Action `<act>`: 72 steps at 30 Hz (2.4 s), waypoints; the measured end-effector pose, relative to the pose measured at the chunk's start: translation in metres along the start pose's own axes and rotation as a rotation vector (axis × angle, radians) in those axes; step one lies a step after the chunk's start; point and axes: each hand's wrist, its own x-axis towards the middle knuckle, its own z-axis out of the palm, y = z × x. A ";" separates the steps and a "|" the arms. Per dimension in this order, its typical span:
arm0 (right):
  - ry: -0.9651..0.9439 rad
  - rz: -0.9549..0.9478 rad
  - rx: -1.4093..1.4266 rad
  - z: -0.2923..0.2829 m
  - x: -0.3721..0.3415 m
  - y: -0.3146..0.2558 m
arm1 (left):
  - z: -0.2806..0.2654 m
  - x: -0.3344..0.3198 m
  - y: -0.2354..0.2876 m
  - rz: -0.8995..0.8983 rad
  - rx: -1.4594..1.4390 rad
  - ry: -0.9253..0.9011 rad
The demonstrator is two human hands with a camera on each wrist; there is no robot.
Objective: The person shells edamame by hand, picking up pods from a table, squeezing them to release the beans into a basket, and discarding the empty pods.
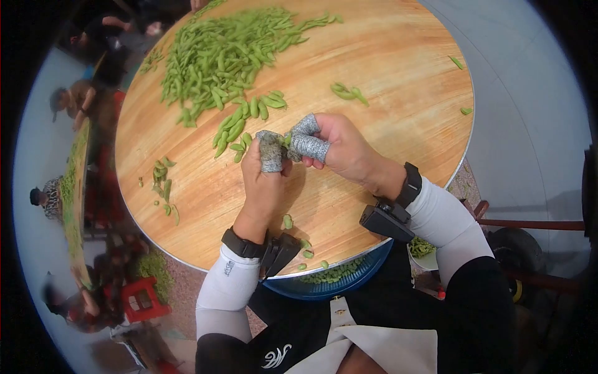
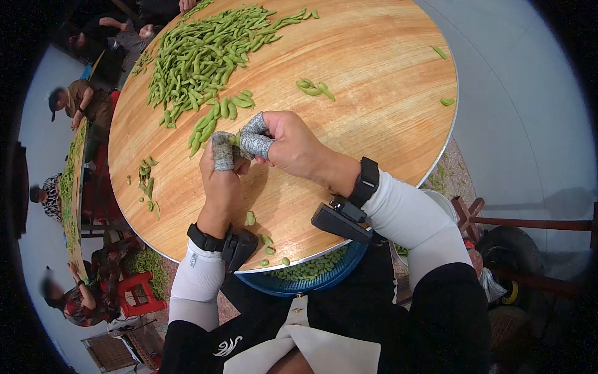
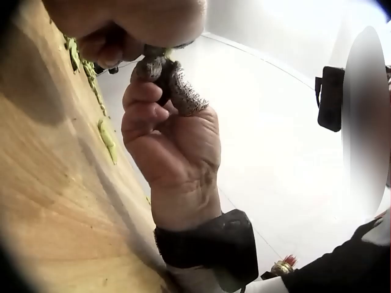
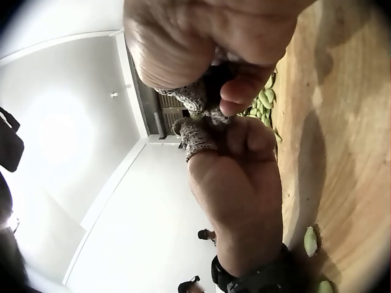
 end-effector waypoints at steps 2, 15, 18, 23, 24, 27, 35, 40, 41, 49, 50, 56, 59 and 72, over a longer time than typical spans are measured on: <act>-0.010 -0.007 -0.021 -0.002 0.001 0.000 | -0.003 0.001 0.001 -0.141 -0.192 0.013; -0.080 0.120 -0.047 -0.006 0.001 -0.009 | -0.010 0.000 -0.002 0.008 0.151 -0.067; -0.069 0.100 -0.100 -0.006 0.000 -0.008 | -0.010 0.000 -0.003 0.066 0.169 -0.075; -0.063 0.084 -0.100 -0.006 0.001 -0.004 | -0.012 -0.001 -0.003 0.021 0.144 -0.102; -0.080 0.048 -0.127 -0.007 0.001 -0.002 | -0.012 0.000 -0.004 -0.008 0.108 -0.094; -0.094 -0.045 -0.173 -0.006 0.002 0.003 | -0.011 0.000 -0.005 -0.087 0.025 -0.101; -0.094 -0.050 -0.113 -0.003 0.001 0.000 | -0.007 0.003 0.007 -0.558 -0.605 -0.165; -0.102 0.059 -0.082 -0.004 0.001 -0.003 | -0.009 0.005 0.007 -0.584 -0.659 -0.196; -0.104 0.061 -0.083 -0.004 0.001 -0.005 | -0.010 0.006 0.007 -0.583 -0.660 -0.193; -0.099 0.135 -0.094 -0.005 0.002 -0.007 | -0.010 0.005 0.010 -0.437 -0.356 -0.140; -0.098 0.135 -0.094 -0.005 0.002 -0.006 | -0.009 0.005 0.010 -0.437 -0.355 -0.140; -0.064 0.080 -0.129 -0.004 0.002 -0.002 | -0.008 0.005 0.006 -0.456 -0.362 -0.114; -0.074 -0.009 -0.142 -0.002 0.001 0.001 | -0.012 0.004 0.003 -0.486 -0.441 -0.153; 0.012 -0.020 -0.169 -0.001 0.006 0.015 | -0.016 0.011 0.006 -0.559 -0.365 -0.108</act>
